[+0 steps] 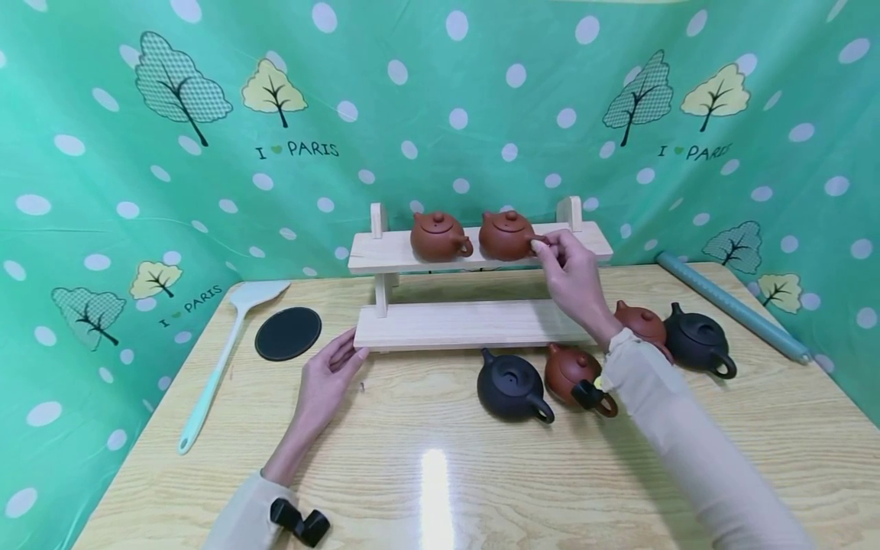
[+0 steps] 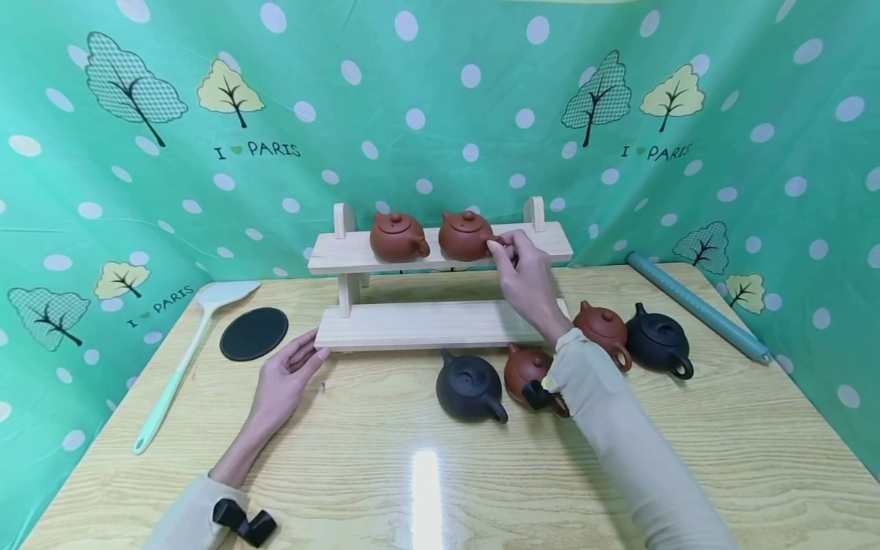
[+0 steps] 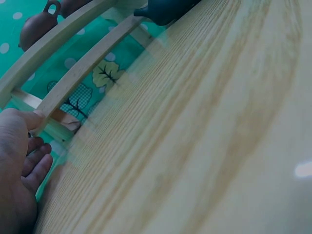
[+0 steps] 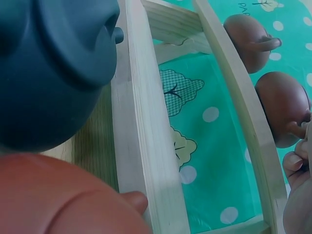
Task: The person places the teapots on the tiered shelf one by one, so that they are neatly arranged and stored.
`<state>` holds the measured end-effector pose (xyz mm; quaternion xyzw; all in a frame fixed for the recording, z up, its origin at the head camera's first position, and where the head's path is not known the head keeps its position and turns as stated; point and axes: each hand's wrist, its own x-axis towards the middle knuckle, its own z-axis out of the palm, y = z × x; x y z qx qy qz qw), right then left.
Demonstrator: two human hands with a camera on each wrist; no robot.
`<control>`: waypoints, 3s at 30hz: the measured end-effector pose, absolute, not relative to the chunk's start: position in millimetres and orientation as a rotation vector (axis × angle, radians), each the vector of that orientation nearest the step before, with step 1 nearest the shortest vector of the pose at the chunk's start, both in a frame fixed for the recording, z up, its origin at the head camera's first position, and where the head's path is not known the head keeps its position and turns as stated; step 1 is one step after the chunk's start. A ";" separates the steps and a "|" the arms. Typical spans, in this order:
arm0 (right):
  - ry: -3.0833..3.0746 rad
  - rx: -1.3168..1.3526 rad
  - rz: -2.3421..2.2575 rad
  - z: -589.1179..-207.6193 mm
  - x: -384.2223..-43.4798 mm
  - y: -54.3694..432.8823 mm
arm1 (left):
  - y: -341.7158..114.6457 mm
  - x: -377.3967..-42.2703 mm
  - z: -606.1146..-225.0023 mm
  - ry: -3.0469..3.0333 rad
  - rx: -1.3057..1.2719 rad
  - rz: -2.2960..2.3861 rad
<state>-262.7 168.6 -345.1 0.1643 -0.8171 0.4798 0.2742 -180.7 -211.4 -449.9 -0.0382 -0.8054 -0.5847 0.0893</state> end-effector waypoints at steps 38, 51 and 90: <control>-2.230 0.368 1.390 -342.1 -267.1 153.8 | -209.0 -179.2 -448.5 -2.378 -0.100 -1.786; -2.236 0.352 1.468 -340.9 -263.6 158.8 | -209.3 -179.8 -448.0 -2.371 -0.112 -1.795; -2.243 0.289 1.440 -354.4 -202.2 212.8 | -209.1 -181.5 -446.9 -2.363 -0.098 -1.833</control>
